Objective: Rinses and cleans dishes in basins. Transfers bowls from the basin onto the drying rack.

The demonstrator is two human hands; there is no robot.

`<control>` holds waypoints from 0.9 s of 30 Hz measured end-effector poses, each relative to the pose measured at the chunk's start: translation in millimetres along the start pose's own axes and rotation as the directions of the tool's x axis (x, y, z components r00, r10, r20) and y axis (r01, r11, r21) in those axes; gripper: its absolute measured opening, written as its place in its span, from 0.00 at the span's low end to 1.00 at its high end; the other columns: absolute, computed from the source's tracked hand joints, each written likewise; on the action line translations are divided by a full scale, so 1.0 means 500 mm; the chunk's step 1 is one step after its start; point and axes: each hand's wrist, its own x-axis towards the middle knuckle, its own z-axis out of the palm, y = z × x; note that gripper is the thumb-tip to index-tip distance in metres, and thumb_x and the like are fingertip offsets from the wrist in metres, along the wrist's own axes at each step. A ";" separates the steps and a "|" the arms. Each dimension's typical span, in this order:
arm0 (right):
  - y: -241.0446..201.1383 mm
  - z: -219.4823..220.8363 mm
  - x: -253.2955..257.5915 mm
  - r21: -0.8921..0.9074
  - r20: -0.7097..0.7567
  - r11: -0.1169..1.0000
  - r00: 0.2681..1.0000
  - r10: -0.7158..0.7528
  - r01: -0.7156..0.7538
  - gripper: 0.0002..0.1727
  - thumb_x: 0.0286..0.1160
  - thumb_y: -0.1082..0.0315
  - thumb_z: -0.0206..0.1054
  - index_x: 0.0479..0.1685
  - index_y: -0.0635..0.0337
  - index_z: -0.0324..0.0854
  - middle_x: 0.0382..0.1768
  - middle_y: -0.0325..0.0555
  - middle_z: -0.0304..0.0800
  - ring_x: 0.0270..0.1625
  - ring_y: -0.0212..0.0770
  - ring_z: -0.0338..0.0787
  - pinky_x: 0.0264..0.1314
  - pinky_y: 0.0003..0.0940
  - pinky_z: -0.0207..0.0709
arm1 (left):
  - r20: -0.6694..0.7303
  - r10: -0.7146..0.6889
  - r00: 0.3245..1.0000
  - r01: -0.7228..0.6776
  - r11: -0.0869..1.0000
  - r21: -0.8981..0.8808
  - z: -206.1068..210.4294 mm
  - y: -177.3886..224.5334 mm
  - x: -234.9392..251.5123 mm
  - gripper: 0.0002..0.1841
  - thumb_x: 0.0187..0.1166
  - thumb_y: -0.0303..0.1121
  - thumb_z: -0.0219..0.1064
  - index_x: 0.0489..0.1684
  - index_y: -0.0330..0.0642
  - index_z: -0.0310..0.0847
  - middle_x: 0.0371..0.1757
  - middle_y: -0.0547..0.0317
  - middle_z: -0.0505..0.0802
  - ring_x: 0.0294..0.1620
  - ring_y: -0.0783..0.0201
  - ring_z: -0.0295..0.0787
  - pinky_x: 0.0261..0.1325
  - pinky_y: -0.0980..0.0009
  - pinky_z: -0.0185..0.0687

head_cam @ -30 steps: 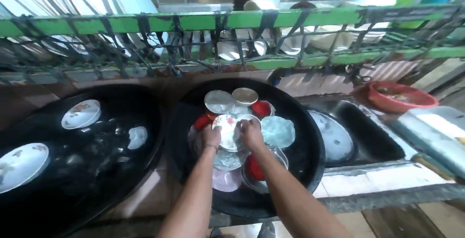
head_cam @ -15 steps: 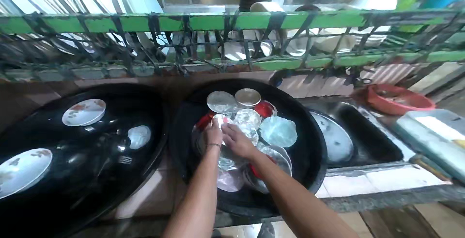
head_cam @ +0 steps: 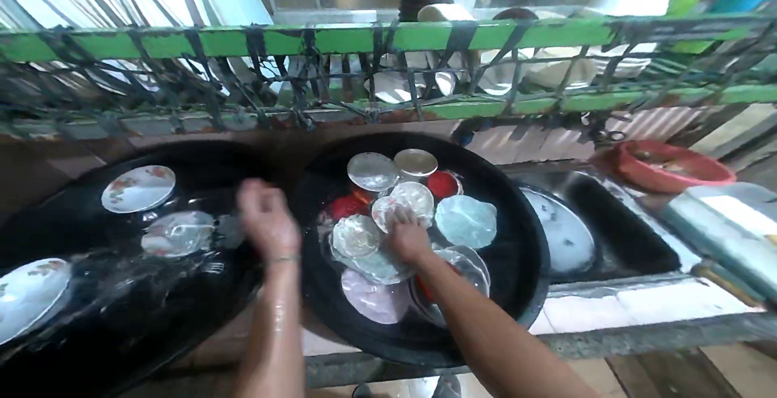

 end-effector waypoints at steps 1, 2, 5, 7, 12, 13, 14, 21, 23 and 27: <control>-0.011 0.001 0.003 0.055 -0.028 0.998 0.999 -0.038 0.039 0.37 0.86 0.48 0.60 0.92 0.52 0.62 0.92 0.59 0.58 0.93 0.64 0.55 0.89 0.74 0.49 | 0.205 -0.085 0.975 0.110 0.987 -0.114 0.062 -0.005 -0.036 0.26 0.91 0.39 0.58 0.83 0.33 0.67 0.73 0.39 0.84 0.71 0.52 0.85 0.73 0.57 0.82; -0.022 0.001 0.002 0.143 -0.065 0.984 0.993 -0.096 0.105 0.34 0.88 0.50 0.59 0.90 0.53 0.65 0.90 0.58 0.63 0.91 0.62 0.62 0.88 0.71 0.55 | 0.408 -0.176 0.896 0.263 0.950 -0.167 0.123 -0.018 -0.064 0.27 0.92 0.44 0.56 0.82 0.34 0.67 0.72 0.37 0.84 0.70 0.48 0.84 0.71 0.50 0.82; -0.064 -0.013 -0.038 0.454 -0.062 0.839 0.950 -0.307 0.301 0.30 0.91 0.58 0.57 0.90 0.57 0.64 0.89 0.54 0.65 0.90 0.52 0.66 0.92 0.59 0.58 | 0.612 -0.398 0.683 0.605 0.778 -0.168 0.229 -0.046 -0.095 0.33 0.91 0.56 0.53 0.86 0.40 0.66 0.79 0.39 0.78 0.79 0.44 0.74 0.77 0.41 0.71; -0.058 -0.035 -0.077 0.549 -0.019 0.747 0.899 -0.437 0.375 0.30 0.93 0.58 0.53 0.91 0.56 0.63 0.88 0.50 0.67 0.89 0.47 0.67 0.93 0.55 0.57 | 0.528 -0.493 0.691 0.654 0.737 -0.169 0.236 -0.043 -0.082 0.30 0.92 0.53 0.52 0.80 0.36 0.70 0.74 0.35 0.81 0.73 0.42 0.78 0.71 0.39 0.75; 0.016 -0.041 -0.057 0.280 0.143 0.942 0.963 -0.229 0.182 0.40 0.92 0.35 0.34 0.90 0.51 0.67 0.91 0.47 0.63 0.94 0.50 0.57 0.96 0.63 0.41 | 0.597 -0.521 0.610 0.710 0.694 -0.120 0.248 -0.057 -0.097 0.30 0.94 0.54 0.46 0.81 0.39 0.68 0.72 0.37 0.83 0.69 0.43 0.83 0.66 0.42 0.82; 0.011 -0.031 -0.043 0.302 0.121 0.939 0.970 -0.210 0.166 0.42 0.91 0.35 0.34 0.92 0.53 0.63 0.94 0.48 0.55 0.96 0.50 0.50 0.97 0.62 0.37 | 0.598 -0.493 0.632 0.666 0.740 -0.095 0.259 -0.057 -0.107 0.31 0.94 0.55 0.46 0.81 0.37 0.69 0.74 0.36 0.82 0.73 0.43 0.81 0.70 0.40 0.79; -0.005 -0.024 -0.040 0.359 0.067 0.913 0.970 -0.233 0.194 0.39 0.93 0.39 0.35 0.91 0.56 0.63 0.94 0.49 0.55 0.96 0.50 0.51 0.97 0.60 0.39 | 0.571 -0.456 0.683 0.600 0.796 -0.081 0.261 -0.050 -0.111 0.32 0.94 0.54 0.46 0.79 0.34 0.71 0.75 0.34 0.82 0.75 0.42 0.78 0.74 0.39 0.74; -0.009 -0.064 -0.025 0.207 -0.039 0.939 0.961 -0.274 0.276 0.19 0.88 0.61 0.59 0.68 0.55 0.86 0.60 0.57 0.92 0.67 0.59 0.90 0.73 0.64 0.78 | 0.014 -0.202 0.979 0.203 0.971 -0.123 0.134 -0.039 0.022 0.28 0.93 0.50 0.54 0.81 0.38 0.72 0.72 0.41 0.86 0.74 0.50 0.83 0.80 0.49 0.74; 0.008 -0.069 0.024 0.102 -0.134 0.969 0.968 -0.212 0.227 0.20 0.86 0.64 0.60 0.72 0.57 0.83 0.67 0.59 0.87 0.72 0.60 0.85 0.75 0.62 0.77 | -0.095 -0.211 0.973 0.191 0.964 -0.183 0.066 -0.038 0.088 0.30 0.92 0.53 0.53 0.84 0.40 0.68 0.74 0.42 0.84 0.74 0.52 0.83 0.77 0.50 0.76; 0.013 -0.064 0.131 -0.025 -0.142 0.966 0.955 -0.259 0.258 0.30 0.85 0.60 0.63 0.83 0.64 0.71 0.87 0.62 0.65 0.93 0.62 0.58 0.93 0.62 0.50 | -0.308 -0.216 0.926 0.217 0.976 -0.034 -0.059 -0.049 0.164 0.38 0.90 0.57 0.55 0.90 0.38 0.58 0.84 0.36 0.74 0.84 0.45 0.71 0.83 0.45 0.68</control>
